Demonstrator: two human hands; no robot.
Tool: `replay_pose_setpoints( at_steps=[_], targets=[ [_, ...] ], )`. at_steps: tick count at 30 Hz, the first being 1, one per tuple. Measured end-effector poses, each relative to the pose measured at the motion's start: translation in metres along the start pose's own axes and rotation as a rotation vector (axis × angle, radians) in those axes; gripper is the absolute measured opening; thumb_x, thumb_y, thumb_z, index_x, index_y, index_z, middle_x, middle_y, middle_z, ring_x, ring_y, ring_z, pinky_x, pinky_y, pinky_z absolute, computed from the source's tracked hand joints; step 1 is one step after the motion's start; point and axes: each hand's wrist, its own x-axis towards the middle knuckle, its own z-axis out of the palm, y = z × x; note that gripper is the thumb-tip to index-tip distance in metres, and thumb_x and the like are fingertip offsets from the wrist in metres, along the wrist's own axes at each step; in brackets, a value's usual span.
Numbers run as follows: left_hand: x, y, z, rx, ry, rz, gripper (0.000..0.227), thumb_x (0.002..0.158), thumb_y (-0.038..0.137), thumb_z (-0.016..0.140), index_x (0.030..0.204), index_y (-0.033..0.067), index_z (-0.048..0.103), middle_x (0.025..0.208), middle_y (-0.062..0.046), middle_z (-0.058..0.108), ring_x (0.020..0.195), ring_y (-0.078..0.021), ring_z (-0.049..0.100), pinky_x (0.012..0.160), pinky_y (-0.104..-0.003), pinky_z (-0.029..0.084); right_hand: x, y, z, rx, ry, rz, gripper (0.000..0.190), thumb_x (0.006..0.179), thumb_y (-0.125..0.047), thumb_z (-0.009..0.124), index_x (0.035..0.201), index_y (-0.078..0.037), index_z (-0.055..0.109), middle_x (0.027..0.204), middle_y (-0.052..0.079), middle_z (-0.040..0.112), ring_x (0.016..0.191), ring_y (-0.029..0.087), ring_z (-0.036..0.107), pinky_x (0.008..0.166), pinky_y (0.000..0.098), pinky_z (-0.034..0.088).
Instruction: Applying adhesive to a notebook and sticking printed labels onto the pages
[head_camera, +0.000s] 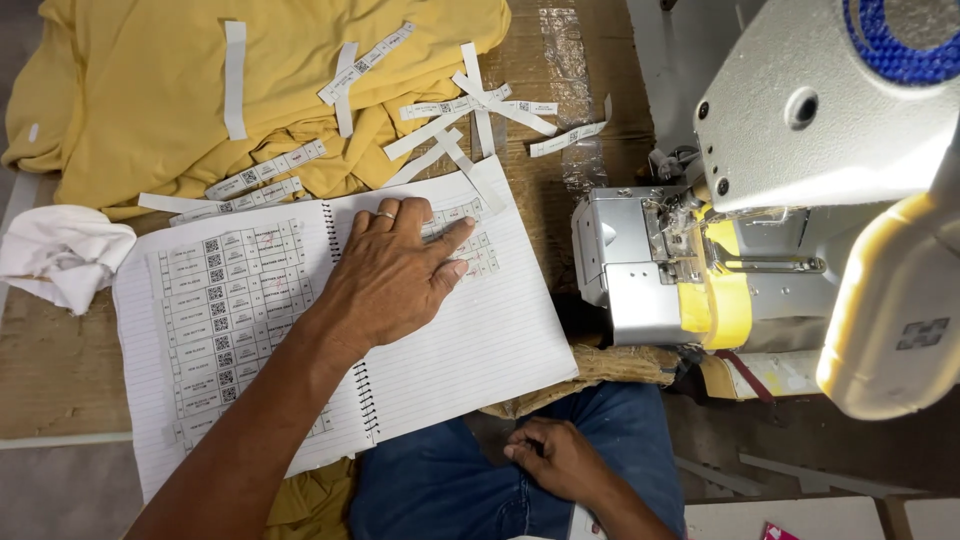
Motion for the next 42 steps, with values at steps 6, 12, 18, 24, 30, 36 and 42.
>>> replay_pose_setpoints(
  at_steps=[6,12,18,24,30,36,42],
  targets=[
    [-0.002,-0.003,0.004,0.020,0.046,0.013,0.055,0.100,0.055,0.046,0.150,0.0319,0.055,0.127,-0.018,0.051,0.111,-0.0383,0.049,0.087,-0.053,0.040,0.000,-0.005,-0.002,0.044,-0.021,0.088,0.015,0.093,-0.030,0.074,0.091,-0.016,0.080,0.085,-0.004,0.076,0.074,0.008,0.067,0.065,0.0275,0.048],
    [-0.004,-0.007,-0.001,0.008,0.022,0.021,0.062,0.099,0.064,0.039,0.152,0.0348,0.052,0.146,-0.022,0.043,0.122,-0.0411,0.044,0.091,-0.054,0.036,0.003,-0.007,-0.002,0.059,-0.049,0.220,0.017,0.092,-0.032,0.073,0.093,-0.017,0.082,0.088,-0.005,0.077,0.078,0.008,0.067,0.068,0.0261,0.048],
    [-0.002,-0.006,0.001,-0.004,-0.001,0.023,0.065,0.099,0.067,0.034,0.154,0.0351,0.049,0.145,-0.023,0.042,0.124,-0.0413,0.042,0.093,-0.055,0.034,0.003,-0.008,-0.003,0.048,-0.025,0.190,0.016,0.091,-0.031,0.073,0.090,-0.017,0.080,0.085,-0.006,0.077,0.077,0.007,0.067,0.068,0.0260,0.048],
    [-0.001,-0.006,-0.001,-0.013,-0.015,0.014,0.066,0.098,0.068,0.033,0.153,0.0361,0.050,0.145,-0.023,0.043,0.124,-0.0416,0.042,0.094,-0.055,0.034,0.003,-0.008,-0.002,0.055,-0.028,0.178,0.015,0.091,-0.030,0.073,0.089,-0.017,0.080,0.084,-0.005,0.077,0.076,0.007,0.067,0.068,0.0259,0.049],
    [-0.002,-0.005,0.000,-0.022,-0.008,0.006,0.068,0.097,0.072,0.031,0.153,0.0371,0.050,0.144,-0.022,0.044,0.121,-0.0405,0.044,0.091,-0.053,0.034,0.004,-0.006,-0.001,0.040,-0.022,0.136,0.014,0.092,-0.029,0.073,0.088,-0.017,0.079,0.082,-0.006,0.077,0.075,0.007,0.068,0.067,0.0262,0.049],
    [-0.002,-0.006,-0.009,-0.016,-0.065,0.020,0.071,0.097,0.072,0.032,0.156,0.0354,0.044,0.146,-0.024,0.042,0.124,-0.0421,0.044,0.092,-0.055,0.034,0.004,-0.015,-0.004,0.034,-0.037,0.240,0.016,0.089,-0.032,0.073,0.092,-0.018,0.080,0.089,-0.006,0.078,0.085,0.007,0.071,0.076,0.0255,0.051],
    [-0.012,-0.038,-0.037,-0.182,-0.124,-0.009,0.076,0.101,0.050,0.045,0.164,0.0185,0.018,0.161,-0.021,0.032,0.146,-0.0391,0.029,0.116,-0.064,0.022,0.001,-0.023,-0.009,0.037,-0.044,0.357,0.020,0.091,-0.034,0.071,0.098,-0.019,0.083,0.095,-0.006,0.082,0.087,0.007,0.072,0.076,0.0246,0.051]
  ],
)
